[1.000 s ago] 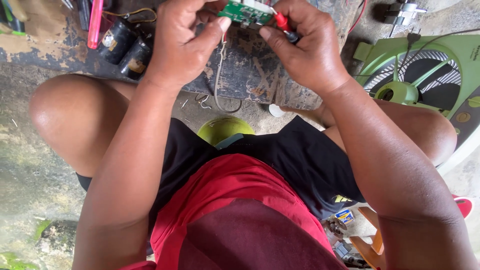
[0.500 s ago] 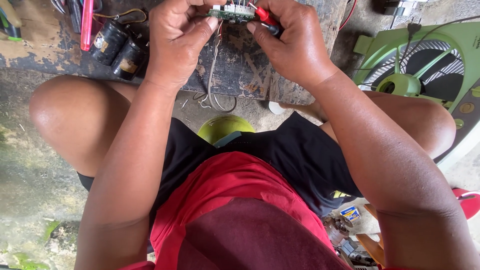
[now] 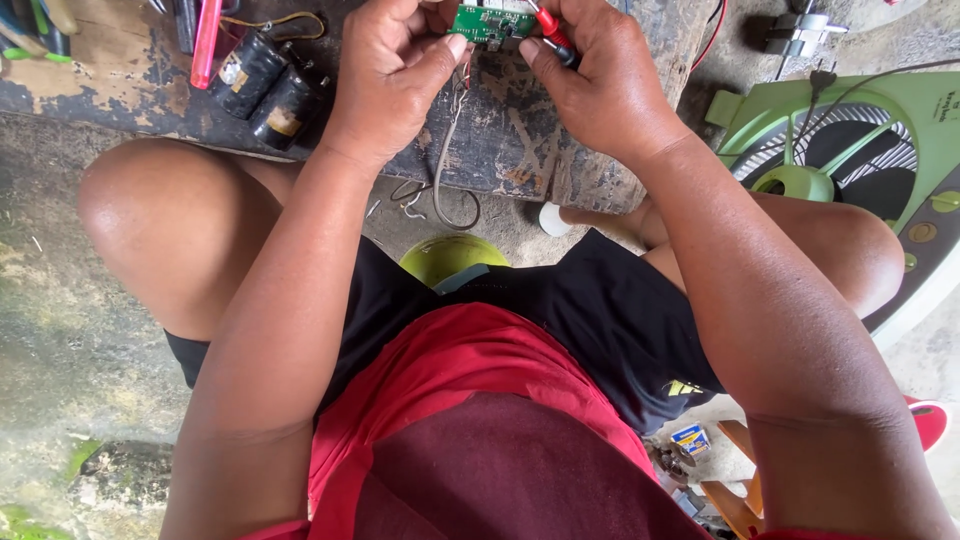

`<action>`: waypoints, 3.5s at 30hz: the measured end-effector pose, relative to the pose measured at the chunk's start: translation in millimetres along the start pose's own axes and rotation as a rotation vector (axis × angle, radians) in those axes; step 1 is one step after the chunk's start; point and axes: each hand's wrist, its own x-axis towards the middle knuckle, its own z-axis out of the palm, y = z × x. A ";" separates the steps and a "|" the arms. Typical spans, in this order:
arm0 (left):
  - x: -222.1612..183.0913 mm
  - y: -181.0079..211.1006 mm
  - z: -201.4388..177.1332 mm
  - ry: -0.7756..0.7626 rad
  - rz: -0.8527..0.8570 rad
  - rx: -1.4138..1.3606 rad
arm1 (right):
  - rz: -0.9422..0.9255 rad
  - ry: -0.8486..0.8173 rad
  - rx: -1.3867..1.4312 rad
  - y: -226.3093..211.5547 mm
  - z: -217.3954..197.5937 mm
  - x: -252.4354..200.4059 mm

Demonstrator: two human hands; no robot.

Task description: Testing a small electronic circuit board using a digital multimeter and probes on a repair bench.

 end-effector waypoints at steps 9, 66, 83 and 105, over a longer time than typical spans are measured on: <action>0.3 0.6 -1.4 -0.021 0.010 0.013 | -0.034 -0.043 0.007 0.9 -0.6 -1.3; -6.3 -7.8 -0.8 0.016 0.089 -0.021 | -0.116 -0.077 0.084 1.7 -5.9 2.8; -6.3 -12.8 -1.9 0.027 0.116 -0.006 | -0.126 -0.082 0.040 2.5 -6.5 2.7; -6.4 -6.3 -0.8 0.044 0.093 0.027 | -0.111 -0.107 0.070 4.6 -6.6 -2.0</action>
